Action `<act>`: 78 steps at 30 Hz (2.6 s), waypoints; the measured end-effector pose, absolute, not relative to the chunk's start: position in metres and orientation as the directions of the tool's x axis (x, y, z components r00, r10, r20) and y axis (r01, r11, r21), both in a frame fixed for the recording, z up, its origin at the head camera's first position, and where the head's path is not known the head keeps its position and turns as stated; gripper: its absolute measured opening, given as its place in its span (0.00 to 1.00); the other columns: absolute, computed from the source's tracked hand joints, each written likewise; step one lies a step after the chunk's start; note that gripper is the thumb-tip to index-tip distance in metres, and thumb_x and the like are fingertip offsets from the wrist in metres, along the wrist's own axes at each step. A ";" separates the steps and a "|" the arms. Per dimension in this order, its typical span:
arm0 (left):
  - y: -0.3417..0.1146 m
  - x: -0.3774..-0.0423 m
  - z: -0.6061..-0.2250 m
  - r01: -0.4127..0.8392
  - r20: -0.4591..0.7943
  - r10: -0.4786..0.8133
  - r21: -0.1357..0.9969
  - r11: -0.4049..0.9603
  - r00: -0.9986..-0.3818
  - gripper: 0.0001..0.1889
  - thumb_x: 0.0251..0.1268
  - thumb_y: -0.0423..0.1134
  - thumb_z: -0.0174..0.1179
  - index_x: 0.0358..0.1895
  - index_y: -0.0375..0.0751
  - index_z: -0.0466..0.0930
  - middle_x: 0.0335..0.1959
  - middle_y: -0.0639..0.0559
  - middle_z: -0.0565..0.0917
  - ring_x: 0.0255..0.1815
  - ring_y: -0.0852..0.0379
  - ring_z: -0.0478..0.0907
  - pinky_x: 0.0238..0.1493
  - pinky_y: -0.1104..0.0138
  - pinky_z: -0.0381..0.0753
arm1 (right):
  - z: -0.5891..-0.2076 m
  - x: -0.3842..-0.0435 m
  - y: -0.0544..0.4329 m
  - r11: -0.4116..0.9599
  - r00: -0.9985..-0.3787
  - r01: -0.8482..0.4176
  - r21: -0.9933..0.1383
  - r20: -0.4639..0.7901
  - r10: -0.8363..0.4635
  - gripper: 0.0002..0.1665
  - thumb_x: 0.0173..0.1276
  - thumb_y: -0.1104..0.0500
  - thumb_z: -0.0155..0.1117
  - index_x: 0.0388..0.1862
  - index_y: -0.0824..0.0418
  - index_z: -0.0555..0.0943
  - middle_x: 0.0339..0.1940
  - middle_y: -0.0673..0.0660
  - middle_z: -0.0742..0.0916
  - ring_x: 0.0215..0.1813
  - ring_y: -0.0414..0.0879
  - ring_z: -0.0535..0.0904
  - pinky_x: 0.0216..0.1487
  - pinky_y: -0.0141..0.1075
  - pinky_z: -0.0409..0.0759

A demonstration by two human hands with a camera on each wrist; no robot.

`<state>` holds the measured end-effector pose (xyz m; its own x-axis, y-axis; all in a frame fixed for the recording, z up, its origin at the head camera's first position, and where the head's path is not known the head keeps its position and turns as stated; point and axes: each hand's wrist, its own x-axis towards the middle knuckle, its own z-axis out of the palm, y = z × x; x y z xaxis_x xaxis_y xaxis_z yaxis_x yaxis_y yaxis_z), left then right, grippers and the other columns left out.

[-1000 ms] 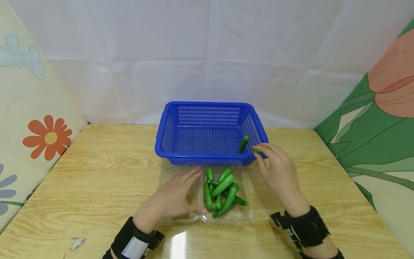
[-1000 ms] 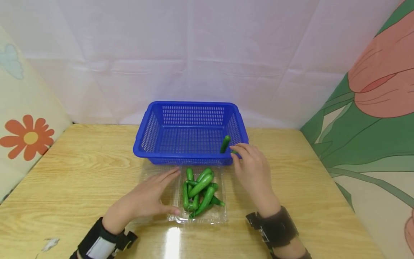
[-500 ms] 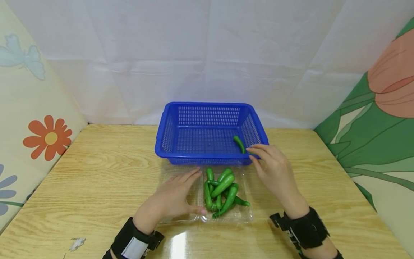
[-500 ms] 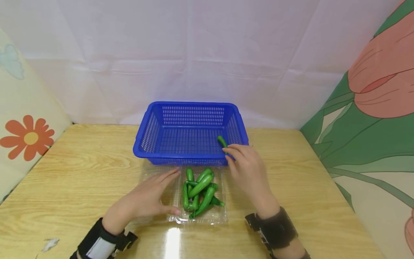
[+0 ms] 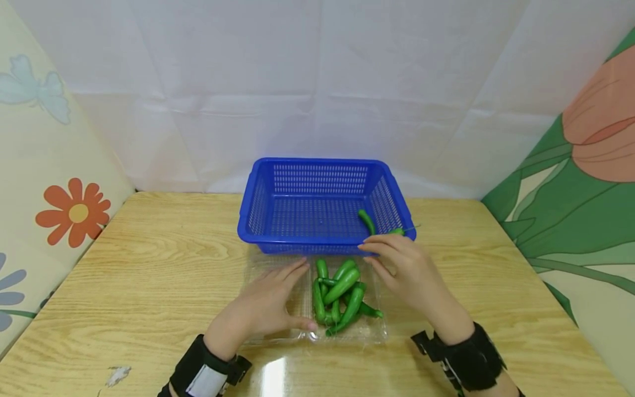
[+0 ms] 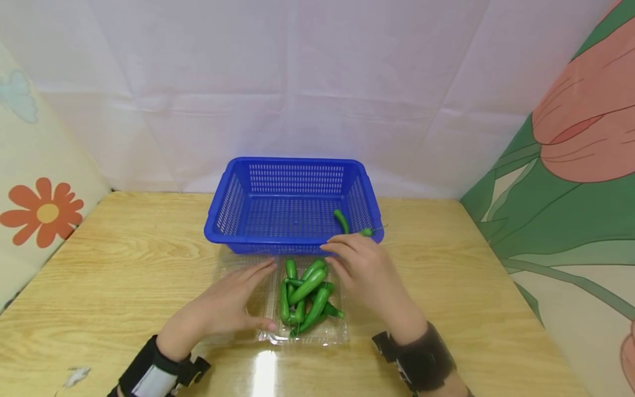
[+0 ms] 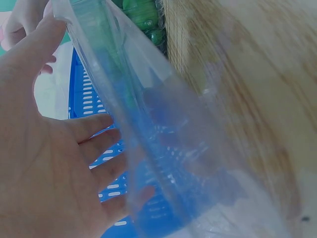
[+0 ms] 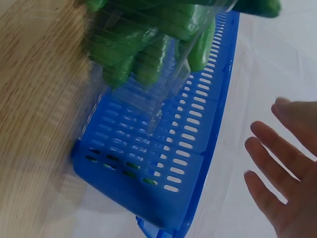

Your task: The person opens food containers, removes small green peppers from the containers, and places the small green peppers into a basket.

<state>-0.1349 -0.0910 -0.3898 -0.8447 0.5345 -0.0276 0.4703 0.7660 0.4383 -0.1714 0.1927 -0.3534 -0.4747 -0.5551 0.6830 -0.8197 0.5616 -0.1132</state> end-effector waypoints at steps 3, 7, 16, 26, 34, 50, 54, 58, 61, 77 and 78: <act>-0.091 -0.135 -0.390 0.471 -0.027 0.535 0.438 0.766 -0.845 0.58 0.48 0.71 0.66 0.78 0.41 0.54 0.80 0.47 0.54 0.76 0.39 0.56 0.74 0.44 0.54 | -0.353 -0.168 0.190 0.536 -0.480 -0.834 -0.133 0.655 -0.584 0.15 0.67 0.54 0.68 0.46 0.63 0.86 0.46 0.57 0.87 0.48 0.51 0.83 0.50 0.44 0.83; -0.091 -0.135 -0.390 0.469 -0.029 0.533 0.437 0.767 -0.846 0.58 0.48 0.71 0.66 0.78 0.42 0.54 0.80 0.47 0.54 0.76 0.39 0.56 0.74 0.44 0.54 | -0.353 -0.163 0.187 0.522 -0.502 -0.838 -0.159 0.599 -0.624 0.23 0.50 0.62 0.78 0.48 0.62 0.85 0.47 0.56 0.87 0.50 0.50 0.83 0.52 0.46 0.83; -0.091 -0.135 -0.390 0.464 -0.034 0.532 0.444 0.766 -0.846 0.58 0.49 0.70 0.66 0.79 0.42 0.53 0.80 0.48 0.53 0.76 0.39 0.55 0.74 0.43 0.54 | -0.354 -0.156 0.183 0.558 -0.583 -0.804 -0.207 0.460 -0.670 0.28 0.52 0.56 0.81 0.53 0.59 0.84 0.52 0.55 0.85 0.55 0.50 0.81 0.56 0.47 0.81; -0.091 -0.135 -0.389 0.460 -0.041 0.531 0.444 0.769 -0.846 0.58 0.49 0.70 0.66 0.79 0.43 0.53 0.80 0.48 0.52 0.76 0.39 0.55 0.74 0.43 0.54 | -0.355 -0.152 0.179 0.645 -0.697 -0.717 -0.263 0.251 -0.672 0.33 0.53 0.51 0.79 0.58 0.59 0.81 0.57 0.56 0.84 0.60 0.52 0.78 0.63 0.53 0.75; -0.091 -0.135 -0.390 0.464 -0.031 0.530 0.441 0.768 -0.848 0.58 0.49 0.70 0.67 0.78 0.42 0.54 0.80 0.48 0.53 0.76 0.39 0.56 0.74 0.44 0.54 | -0.357 -0.152 0.176 0.648 -0.698 -0.713 -0.267 0.183 -0.692 0.34 0.54 0.52 0.79 0.59 0.59 0.81 0.59 0.57 0.83 0.62 0.53 0.77 0.65 0.55 0.73; -0.092 -0.136 -0.390 0.460 -0.044 0.531 0.442 0.770 -0.846 0.58 0.49 0.72 0.65 0.79 0.44 0.53 0.80 0.49 0.52 0.76 0.40 0.55 0.74 0.44 0.54 | -0.366 -0.149 0.168 0.625 -0.661 -0.748 -0.223 0.166 -0.732 0.38 0.47 0.53 0.83 0.59 0.57 0.81 0.58 0.57 0.82 0.63 0.54 0.75 0.67 0.56 0.70; -0.092 -0.136 -0.390 0.462 -0.042 0.532 0.442 0.769 -0.845 0.58 0.49 0.72 0.65 0.79 0.44 0.53 0.80 0.49 0.52 0.77 0.40 0.54 0.74 0.44 0.54 | -0.368 -0.148 0.168 0.623 -0.660 -0.748 -0.231 0.154 -0.736 0.41 0.45 0.55 0.84 0.61 0.58 0.80 0.61 0.59 0.80 0.65 0.56 0.73 0.68 0.57 0.70; -0.092 -0.136 -0.390 0.465 -0.038 0.535 0.446 0.765 -0.844 0.58 0.49 0.71 0.65 0.79 0.44 0.53 0.80 0.49 0.52 0.77 0.40 0.54 0.74 0.43 0.54 | -0.369 -0.147 0.168 0.624 -0.662 -0.745 -0.236 0.141 -0.736 0.42 0.43 0.57 0.85 0.61 0.58 0.80 0.62 0.59 0.79 0.65 0.56 0.72 0.68 0.56 0.70; -0.092 -0.136 -0.391 0.465 -0.037 0.536 0.449 0.763 -0.844 0.58 0.49 0.71 0.65 0.79 0.43 0.53 0.80 0.49 0.52 0.77 0.40 0.54 0.74 0.44 0.54 | -0.371 -0.147 0.167 0.627 -0.663 -0.743 -0.235 0.126 -0.738 0.42 0.43 0.58 0.85 0.61 0.59 0.80 0.62 0.59 0.78 0.66 0.56 0.71 0.69 0.56 0.68; -0.092 -0.135 -0.389 0.462 -0.041 0.534 0.447 0.766 -0.845 0.57 0.50 0.71 0.65 0.79 0.44 0.54 0.80 0.49 0.52 0.77 0.41 0.54 0.74 0.43 0.53 | -0.378 -0.144 0.163 0.625 -0.661 -0.744 -0.238 0.127 -0.739 0.46 0.40 0.60 0.86 0.62 0.62 0.77 0.62 0.60 0.77 0.67 0.57 0.68 0.70 0.55 0.66; -0.092 -0.135 -0.389 0.462 -0.041 0.534 0.447 0.766 -0.845 0.57 0.50 0.71 0.65 0.79 0.44 0.54 0.80 0.49 0.52 0.77 0.41 0.54 0.74 0.43 0.53 | -0.378 -0.144 0.163 0.625 -0.662 -0.744 -0.238 0.127 -0.739 0.45 0.40 0.60 0.85 0.61 0.62 0.77 0.62 0.60 0.77 0.67 0.57 0.69 0.71 0.55 0.66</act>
